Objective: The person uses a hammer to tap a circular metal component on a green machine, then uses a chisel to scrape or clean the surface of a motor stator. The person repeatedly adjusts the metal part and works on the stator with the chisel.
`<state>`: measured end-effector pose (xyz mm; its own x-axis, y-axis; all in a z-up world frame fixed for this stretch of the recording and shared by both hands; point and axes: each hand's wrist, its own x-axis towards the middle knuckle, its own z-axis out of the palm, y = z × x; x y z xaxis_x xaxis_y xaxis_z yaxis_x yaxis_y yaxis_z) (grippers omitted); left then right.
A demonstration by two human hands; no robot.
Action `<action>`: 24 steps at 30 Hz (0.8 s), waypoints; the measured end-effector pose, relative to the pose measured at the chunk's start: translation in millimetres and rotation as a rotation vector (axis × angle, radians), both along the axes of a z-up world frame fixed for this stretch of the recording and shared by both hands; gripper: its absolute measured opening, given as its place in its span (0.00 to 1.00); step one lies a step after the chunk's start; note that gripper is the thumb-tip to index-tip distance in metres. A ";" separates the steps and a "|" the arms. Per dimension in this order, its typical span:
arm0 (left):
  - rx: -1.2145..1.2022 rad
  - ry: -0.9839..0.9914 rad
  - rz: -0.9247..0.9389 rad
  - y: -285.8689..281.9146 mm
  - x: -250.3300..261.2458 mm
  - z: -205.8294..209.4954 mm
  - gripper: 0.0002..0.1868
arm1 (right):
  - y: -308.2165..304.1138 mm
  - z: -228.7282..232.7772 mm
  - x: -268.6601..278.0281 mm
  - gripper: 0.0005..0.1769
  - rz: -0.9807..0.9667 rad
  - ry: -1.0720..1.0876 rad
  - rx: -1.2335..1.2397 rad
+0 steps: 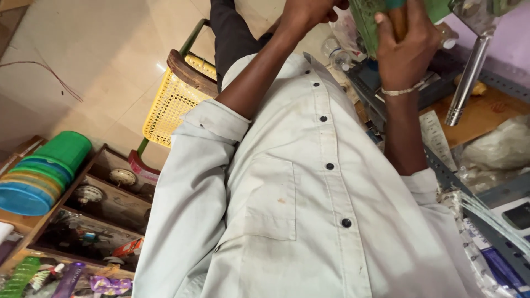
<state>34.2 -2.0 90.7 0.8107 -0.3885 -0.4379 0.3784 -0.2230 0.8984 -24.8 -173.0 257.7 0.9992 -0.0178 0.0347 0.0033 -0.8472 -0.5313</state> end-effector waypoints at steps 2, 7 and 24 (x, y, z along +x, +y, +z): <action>-0.046 0.023 0.018 1.4 -3.3 -9.4 0.24 | 0.5 2.2 -0.4 0.26 -0.013 -0.025 0.098; -0.075 0.040 0.047 -7.4 -17.2 -50.2 0.19 | 1.8 4.6 -4.7 0.21 0.057 -0.156 0.095; 0.329 -0.137 0.016 -22.7 -27.0 -31.7 0.17 | 0.1 7.5 3.1 0.08 0.069 -0.099 -0.003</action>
<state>7.2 -24.7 59.0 0.8757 -0.2310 -0.4240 0.2650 -0.5040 0.8220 -21.7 -173.0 265.2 0.9897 0.0509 0.1335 0.1140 -0.8448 -0.5228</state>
